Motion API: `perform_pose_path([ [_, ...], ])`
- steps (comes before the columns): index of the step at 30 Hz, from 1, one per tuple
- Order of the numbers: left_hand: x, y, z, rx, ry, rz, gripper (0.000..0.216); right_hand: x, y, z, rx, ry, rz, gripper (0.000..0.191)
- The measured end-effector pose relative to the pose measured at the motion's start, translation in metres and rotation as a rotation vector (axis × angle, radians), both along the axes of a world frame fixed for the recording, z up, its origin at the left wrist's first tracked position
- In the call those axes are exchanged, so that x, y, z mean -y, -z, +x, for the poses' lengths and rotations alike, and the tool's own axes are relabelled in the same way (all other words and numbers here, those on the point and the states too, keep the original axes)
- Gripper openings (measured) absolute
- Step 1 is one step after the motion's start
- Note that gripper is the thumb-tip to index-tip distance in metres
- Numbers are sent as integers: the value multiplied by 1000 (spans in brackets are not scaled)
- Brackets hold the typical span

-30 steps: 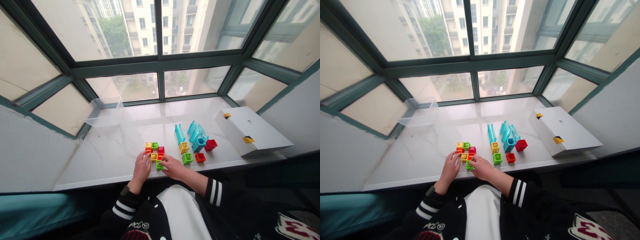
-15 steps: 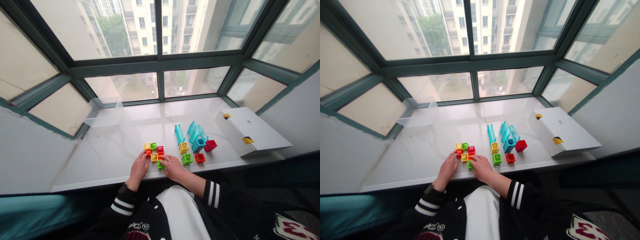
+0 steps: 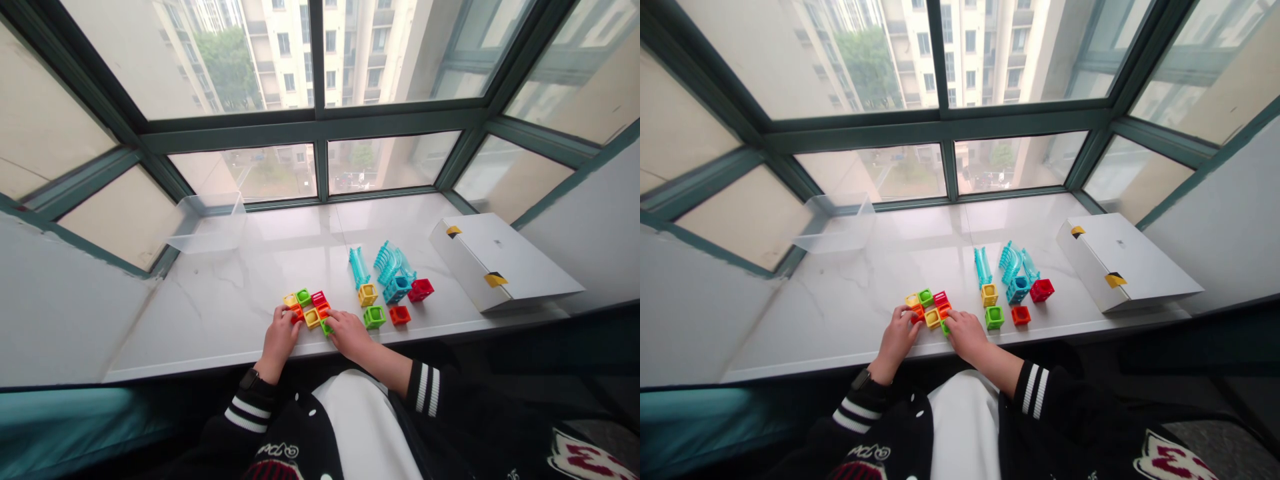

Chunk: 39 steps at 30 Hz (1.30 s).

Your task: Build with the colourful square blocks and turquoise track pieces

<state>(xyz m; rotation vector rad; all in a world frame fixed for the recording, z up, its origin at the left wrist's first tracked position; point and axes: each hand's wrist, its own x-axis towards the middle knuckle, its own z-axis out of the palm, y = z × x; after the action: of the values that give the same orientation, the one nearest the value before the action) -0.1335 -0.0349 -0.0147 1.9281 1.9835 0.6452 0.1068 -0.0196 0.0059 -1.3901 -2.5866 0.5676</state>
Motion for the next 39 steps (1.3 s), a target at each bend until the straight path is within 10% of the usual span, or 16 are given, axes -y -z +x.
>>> perform_pose_path([
  [28, 11, -12, -24, 240, 257, -28, 15, 1, -5, 1, 77, 46, -65, 32],
  [39, 9, -40, -34, 856, 140, -284, 37, 0, -4, 0, 77, 48, -100, 31],
])
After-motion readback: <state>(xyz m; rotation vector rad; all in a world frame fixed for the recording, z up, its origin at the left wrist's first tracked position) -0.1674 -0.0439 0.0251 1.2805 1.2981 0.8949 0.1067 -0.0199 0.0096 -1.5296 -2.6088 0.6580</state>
